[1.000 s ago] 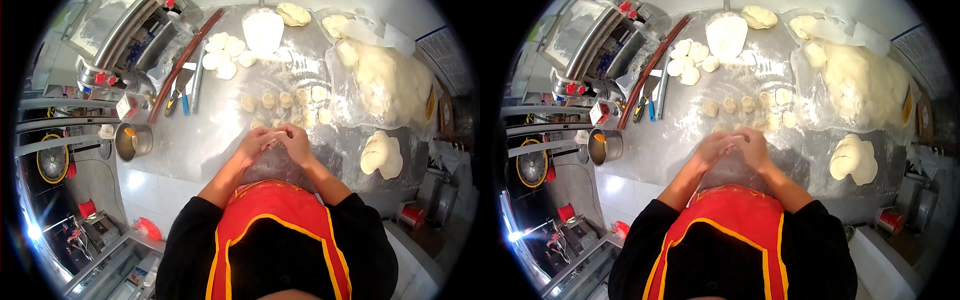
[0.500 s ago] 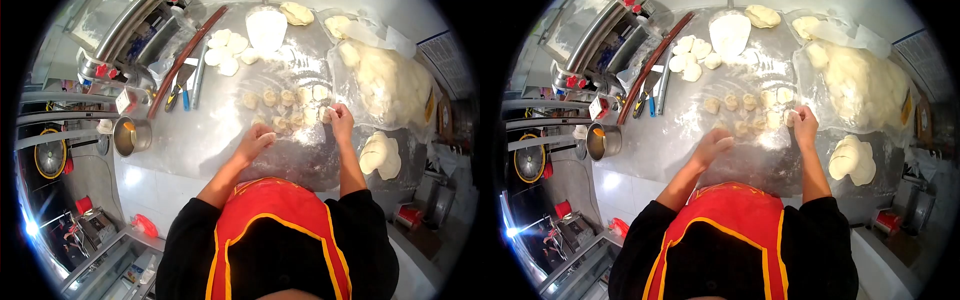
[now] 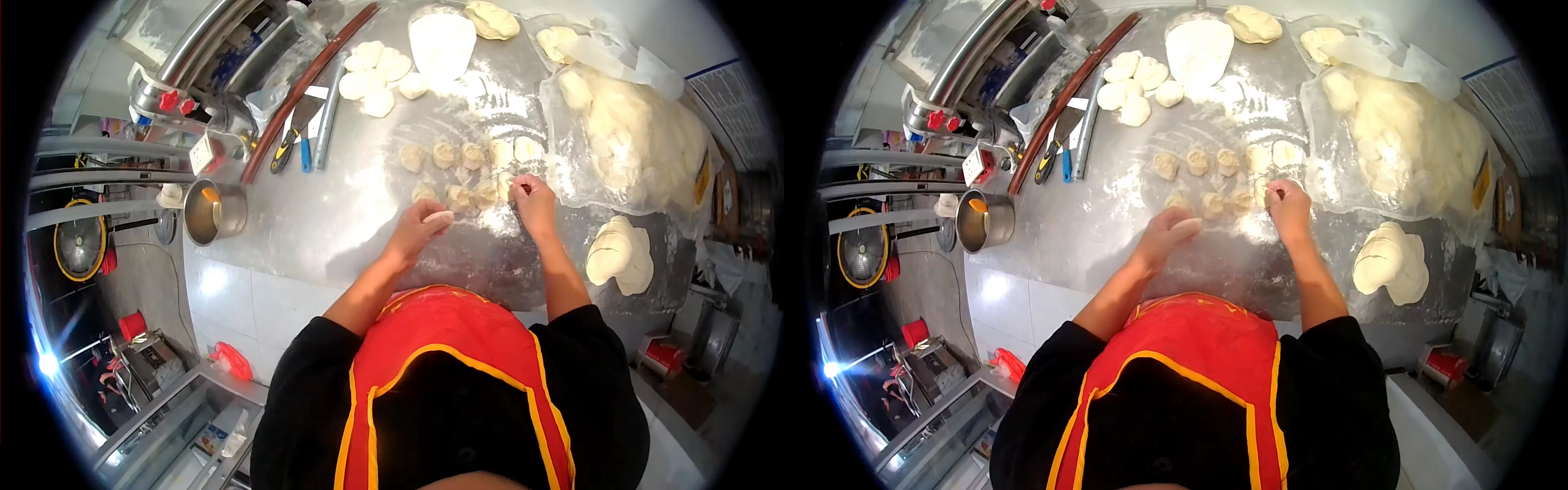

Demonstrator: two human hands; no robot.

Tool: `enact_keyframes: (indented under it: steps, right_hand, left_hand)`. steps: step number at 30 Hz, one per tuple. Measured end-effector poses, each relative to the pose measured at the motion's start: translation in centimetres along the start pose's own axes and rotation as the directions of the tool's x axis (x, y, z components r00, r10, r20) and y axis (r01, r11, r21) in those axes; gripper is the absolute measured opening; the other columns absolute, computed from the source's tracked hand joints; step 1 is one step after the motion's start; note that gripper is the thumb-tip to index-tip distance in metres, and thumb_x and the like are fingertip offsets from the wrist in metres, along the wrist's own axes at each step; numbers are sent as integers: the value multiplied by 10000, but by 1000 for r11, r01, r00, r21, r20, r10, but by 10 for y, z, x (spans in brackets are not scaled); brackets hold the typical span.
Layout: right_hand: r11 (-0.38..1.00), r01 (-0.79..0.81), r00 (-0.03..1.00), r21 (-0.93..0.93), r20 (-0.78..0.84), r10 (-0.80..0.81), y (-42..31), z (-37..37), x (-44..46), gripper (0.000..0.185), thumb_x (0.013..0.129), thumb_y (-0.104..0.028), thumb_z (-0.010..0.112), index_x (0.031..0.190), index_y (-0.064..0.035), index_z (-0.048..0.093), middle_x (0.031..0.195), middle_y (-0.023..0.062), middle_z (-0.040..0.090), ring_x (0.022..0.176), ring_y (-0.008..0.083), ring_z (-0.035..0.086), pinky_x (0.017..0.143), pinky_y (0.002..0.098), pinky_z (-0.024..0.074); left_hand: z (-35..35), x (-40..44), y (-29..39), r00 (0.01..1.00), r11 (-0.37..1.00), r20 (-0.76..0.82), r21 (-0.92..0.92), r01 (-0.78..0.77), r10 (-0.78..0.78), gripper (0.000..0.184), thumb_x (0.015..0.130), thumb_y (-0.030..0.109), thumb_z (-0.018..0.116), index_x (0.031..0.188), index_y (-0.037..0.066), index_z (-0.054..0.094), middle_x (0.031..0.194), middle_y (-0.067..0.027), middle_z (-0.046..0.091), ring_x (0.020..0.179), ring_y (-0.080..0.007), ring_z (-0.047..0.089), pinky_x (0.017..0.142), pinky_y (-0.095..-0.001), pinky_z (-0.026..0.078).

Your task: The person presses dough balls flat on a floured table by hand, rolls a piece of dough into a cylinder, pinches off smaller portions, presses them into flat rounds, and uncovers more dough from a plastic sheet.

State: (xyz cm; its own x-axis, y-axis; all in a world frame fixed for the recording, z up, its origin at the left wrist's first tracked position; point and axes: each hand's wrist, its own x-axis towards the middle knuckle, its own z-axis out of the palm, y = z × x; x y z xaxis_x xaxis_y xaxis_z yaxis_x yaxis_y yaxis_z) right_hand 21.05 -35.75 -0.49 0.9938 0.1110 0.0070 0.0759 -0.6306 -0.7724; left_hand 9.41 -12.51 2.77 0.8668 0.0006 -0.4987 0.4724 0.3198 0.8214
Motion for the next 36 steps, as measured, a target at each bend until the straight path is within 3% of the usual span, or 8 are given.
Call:
enact_keyframes:
  steps: [8,11,14,17,23,26,32,36]
  right_hand:
    - [864,288,956,-414,78,-281,-5,12,-2,153,782,-49,651,931,-37,687,929,152,615,806,325,602,723,382,490]
    - [977,210,957,-47,215,-195,-79,-7,-25,183,797,-97,663,969,-37,686,929,146,612,752,270,594,692,334,487]
    - [955,-57,847,290,521,-107,-93,10,-50,232,788,-123,685,1001,-34,677,919,117,624,719,189,578,659,292,479]
    - [948,-46,928,316,364,-76,-78,34,-63,232,783,-117,688,997,-28,676,840,79,644,695,128,577,630,271,477]
    - [760,-399,872,513,468,142,-68,42,-51,183,822,-93,662,984,-12,685,685,18,614,646,82,561,574,228,443]
    - [922,-240,962,303,201,185,-35,44,-6,199,832,-75,646,1014,-4,680,727,19,623,660,75,558,569,222,439]
    - [985,124,991,116,31,-129,-52,50,41,199,848,-63,606,1029,6,653,869,161,682,735,224,649,673,317,510]
    - [986,119,990,117,65,-128,-60,63,48,127,836,-72,621,943,-11,653,878,163,684,787,253,666,693,325,513]
  left_hand:
    - [6,1,-3,997,994,-49,-92,63,-68,256,873,192,678,1026,13,580,857,-40,623,767,-104,578,706,-230,482]
    - [2,2,-5,992,979,-17,-163,120,-125,255,881,192,672,1037,14,576,877,-50,628,780,-110,592,702,-227,496]
    - [3,7,-15,987,949,80,-277,154,-136,185,896,168,631,995,13,605,866,-37,613,785,-96,564,721,-225,470]
    - [10,-2,-1,983,922,99,-344,178,-153,131,899,124,600,971,17,620,867,-33,604,794,-86,547,732,-221,453]
    - [-13,0,-11,956,948,275,-265,175,-100,165,891,150,619,984,14,620,900,-43,610,777,-91,556,706,-227,458]
    - [-8,-13,10,949,986,299,-90,137,-105,229,882,187,642,1008,-3,620,910,-53,615,783,-101,572,711,-232,472]
    - [-22,-9,1,994,995,74,-46,86,-83,326,876,181,665,1118,-25,594,921,-66,626,825,-132,606,762,-260,513]
    - [-31,-9,0,997,991,19,-114,70,-68,342,878,170,670,1137,-28,565,929,-85,632,831,-144,618,749,-261,528]
